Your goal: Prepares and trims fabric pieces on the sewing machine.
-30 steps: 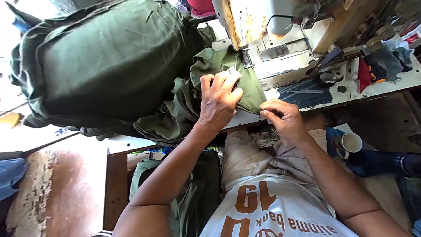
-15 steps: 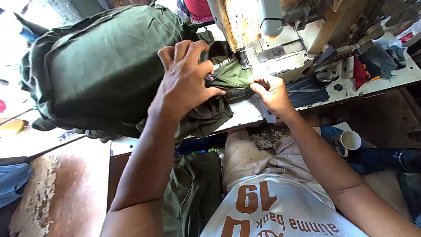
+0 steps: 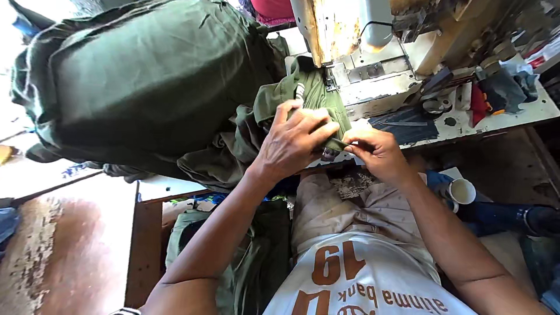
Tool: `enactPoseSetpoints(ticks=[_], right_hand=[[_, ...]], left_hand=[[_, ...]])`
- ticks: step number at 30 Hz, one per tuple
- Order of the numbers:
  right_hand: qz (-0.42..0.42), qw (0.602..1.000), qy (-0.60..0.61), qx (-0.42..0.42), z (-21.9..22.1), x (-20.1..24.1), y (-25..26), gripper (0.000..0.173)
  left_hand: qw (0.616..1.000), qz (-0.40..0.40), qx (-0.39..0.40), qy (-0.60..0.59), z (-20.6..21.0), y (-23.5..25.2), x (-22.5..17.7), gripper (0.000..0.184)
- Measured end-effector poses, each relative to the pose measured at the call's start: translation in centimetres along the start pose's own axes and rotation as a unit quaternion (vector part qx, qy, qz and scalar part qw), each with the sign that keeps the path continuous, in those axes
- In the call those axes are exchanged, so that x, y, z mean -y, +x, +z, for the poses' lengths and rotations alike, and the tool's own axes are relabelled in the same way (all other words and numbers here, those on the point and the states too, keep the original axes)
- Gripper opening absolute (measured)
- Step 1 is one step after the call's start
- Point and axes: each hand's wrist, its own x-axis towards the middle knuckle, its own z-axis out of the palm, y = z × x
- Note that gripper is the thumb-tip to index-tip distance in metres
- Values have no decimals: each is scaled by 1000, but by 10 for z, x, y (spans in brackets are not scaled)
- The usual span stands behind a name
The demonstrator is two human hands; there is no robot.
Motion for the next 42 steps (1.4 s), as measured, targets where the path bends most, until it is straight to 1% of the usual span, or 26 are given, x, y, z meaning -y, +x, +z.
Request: enactPoseSetpoints(ticks=[1, 2, 4, 6, 8, 12, 14, 17, 20, 22, 25, 26, 28, 30, 32, 34, 36, 38, 40, 42], right_hand=[[-3, 1000, 2, -11, 0, 0, -2, 8], [-1, 1000, 2, -20, 0, 1, -3, 8], [12, 999, 5, -30, 0, 3, -5, 7], [33, 999, 10, -37, 0, 4, -5, 7], [55, 998, 13, -42, 1, 5, -2, 7], [81, 996, -3, -48, 5, -2, 7, 7], [91, 994, 16, -62, 9, -9, 16, 8], [85, 991, 64, -77, 14, -22, 32, 10], [65, 990, 90, -82, 16, -27, 44, 10], [42, 990, 98, -87, 17, -28, 49, 11], [19, 990, 101, -93, 17, -29, 52, 12], [18, 991, 92, -95, 16, -28, 52, 12], [29, 993, 59, -103, 11, -24, 49, 14], [49, 992, 25, -116, 5, -16, 40, 18], [80, 989, -13, -122, -6, -3, 25, 19], [104, 988, -32, -107, -21, 5, 9, 21], [107, 990, -20, -89, -37, 6, -3, 25], [107, 991, -42, -70, -59, 12, -11, 31], [110, 989, -76, -66, -86, 21, -17, 34], [119, 984, -76, -105, -120, 27, -21, 37]], left_hand=[[999, -24, 23, 28, 3, 0, 4, 46], [997, -47, 37, 40, 6, -1, 7, 46], [995, -81, 33, 57, 7, 0, 10, 36], [993, -95, 20, 68, 4, 3, 8, 25], [991, -107, 13, 74, 2, 6, 7, 20], [990, -117, 8, 80, -1, 12, 16, 21], [989, -123, 7, 76, -3, 17, 21, 20], [988, -138, -3, 69, -3, 20, 26, 24], [983, -167, -22, 67, -2, 19, 26, 38], [979, -191, -32, 61, 0, 15, 23, 44], [977, -202, -42, 45, 2, 10, 16, 46], [979, -198, -42, 35, 2, 8, 15, 48], [982, -184, -42, 8, 0, 5, 13, 46], [983, -168, -65, -32, -2, 4, 11, 44], [978, -169, -107, -65, -3, 7, 10, 37], [966, -191, -163, -63, -3, 13, 11, 26], [950, -223, -217, -42, -1, 23, 16, 16], [937, -249, -243, -36, -2, 32, 24, 14], [932, -281, -224, -44, -5, 40, 33, 18], [930, -328, -156, -55, -9, 47, 41, 32]])
